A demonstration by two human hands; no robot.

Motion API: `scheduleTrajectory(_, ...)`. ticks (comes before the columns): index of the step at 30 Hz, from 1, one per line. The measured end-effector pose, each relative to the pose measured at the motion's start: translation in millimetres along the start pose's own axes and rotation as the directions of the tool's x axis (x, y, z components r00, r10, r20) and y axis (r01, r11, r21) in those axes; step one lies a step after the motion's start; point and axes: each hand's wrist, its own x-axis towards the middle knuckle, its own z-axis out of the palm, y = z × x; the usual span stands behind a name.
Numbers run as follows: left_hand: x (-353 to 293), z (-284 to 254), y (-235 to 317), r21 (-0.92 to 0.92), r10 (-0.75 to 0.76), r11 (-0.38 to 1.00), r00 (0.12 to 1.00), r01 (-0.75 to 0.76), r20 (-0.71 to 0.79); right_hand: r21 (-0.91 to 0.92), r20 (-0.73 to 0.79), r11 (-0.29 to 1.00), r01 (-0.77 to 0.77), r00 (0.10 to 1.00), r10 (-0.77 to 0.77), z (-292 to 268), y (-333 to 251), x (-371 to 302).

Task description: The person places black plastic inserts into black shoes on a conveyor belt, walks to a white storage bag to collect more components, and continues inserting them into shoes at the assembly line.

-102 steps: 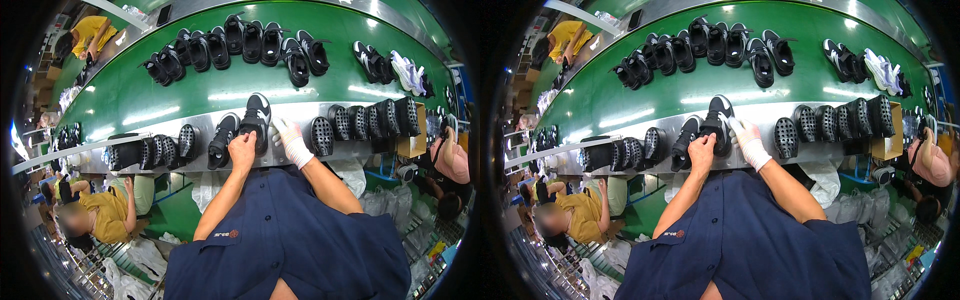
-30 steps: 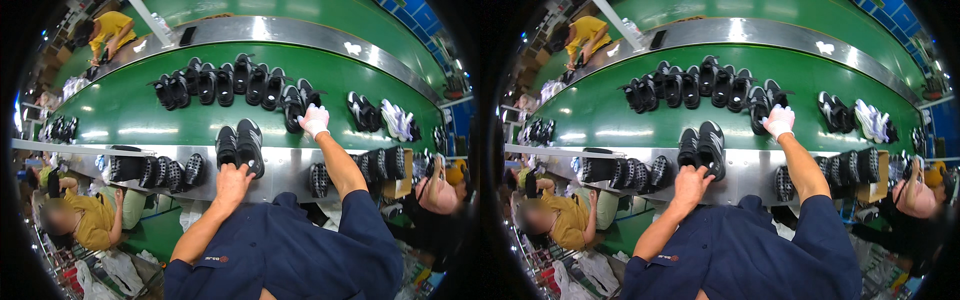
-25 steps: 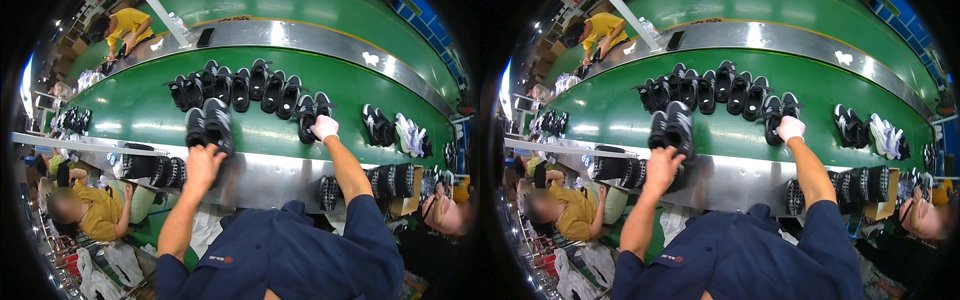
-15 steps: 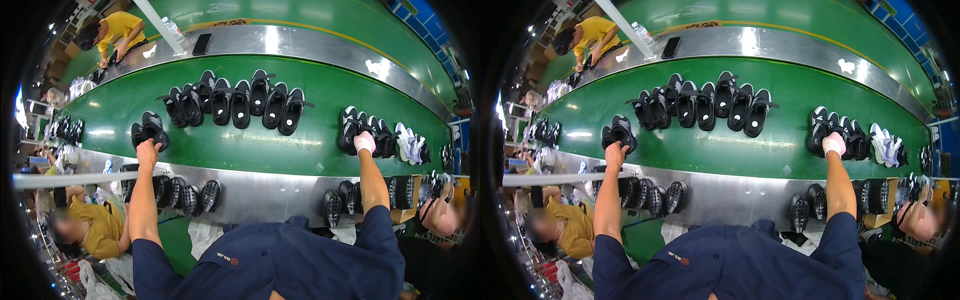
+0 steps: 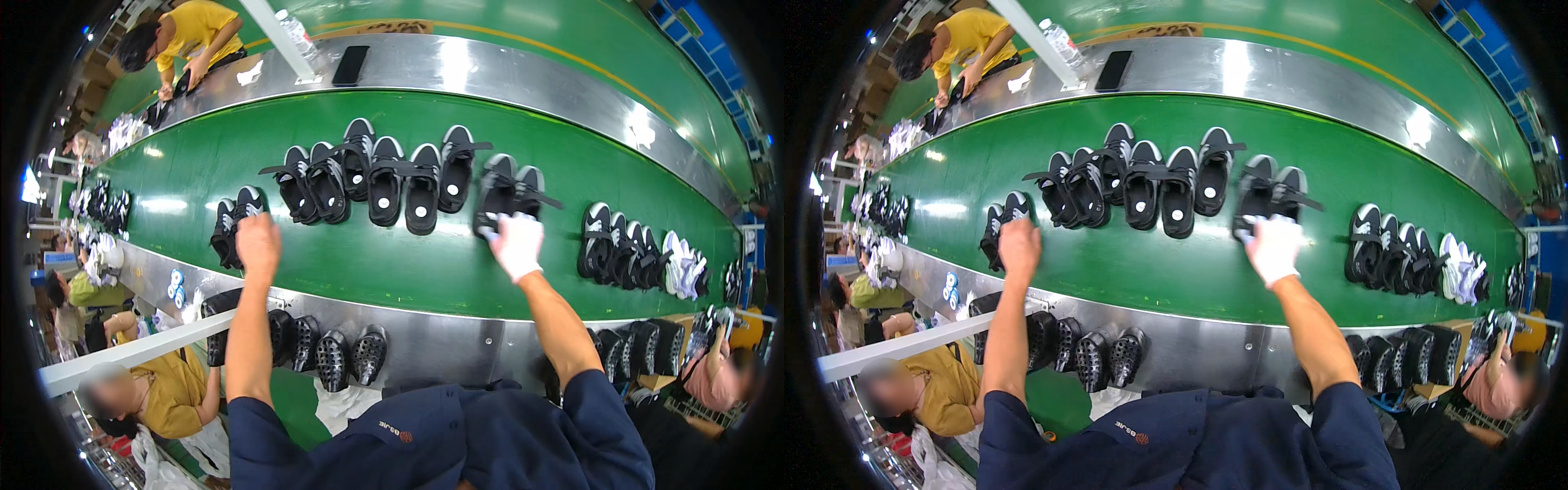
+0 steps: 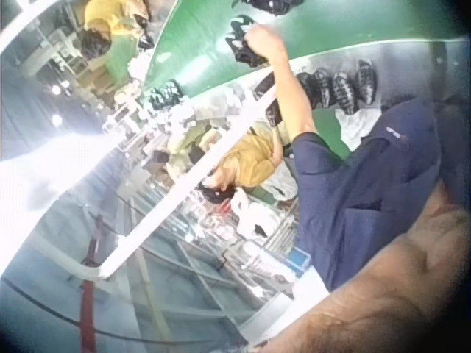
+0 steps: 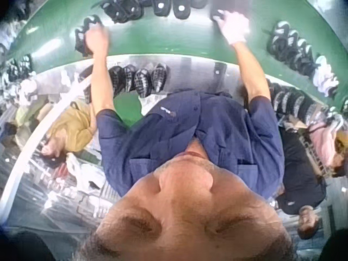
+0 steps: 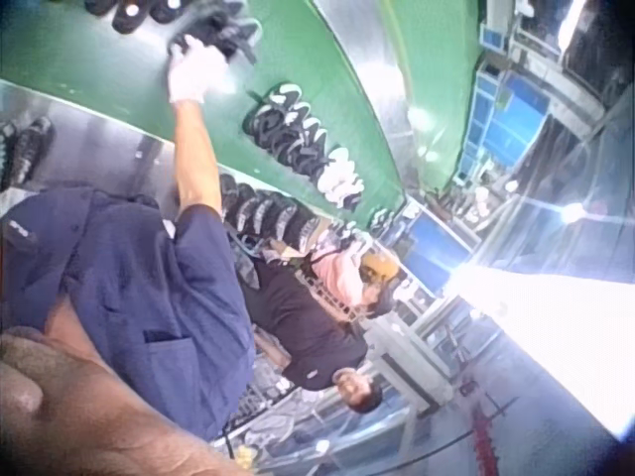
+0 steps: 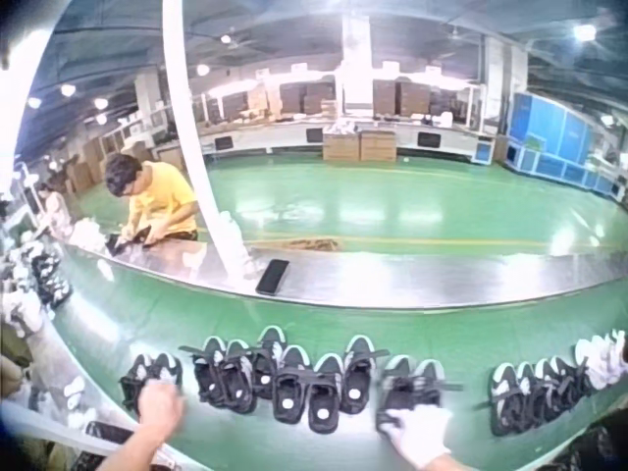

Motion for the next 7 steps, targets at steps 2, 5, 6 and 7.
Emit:
scheduleTrajectory(2,6,-20,52,-0.304,0.120,0.941,0.987,-0.147,-0.106,0.021,0.016,0.994,-0.109,0.994,0.108,-6,53,-2)
scheduleTrajectory(5,17,-31,99,-0.433,0.328,0.840,0.942,-0.327,-0.074,-0.193,0.018,0.947,-0.258,0.964,0.266,-4,140,-7)
scheduleTrajectory(6,17,-32,111,-0.457,0.347,0.825,0.936,-0.332,-0.054,-0.259,0.064,0.934,-0.245,0.961,0.270,-23,145,1)
scheduleTrajectory(7,17,-32,109,-0.455,0.341,0.828,0.938,-0.326,-0.052,-0.395,0.099,0.878,-0.271,0.937,0.334,-44,125,11)
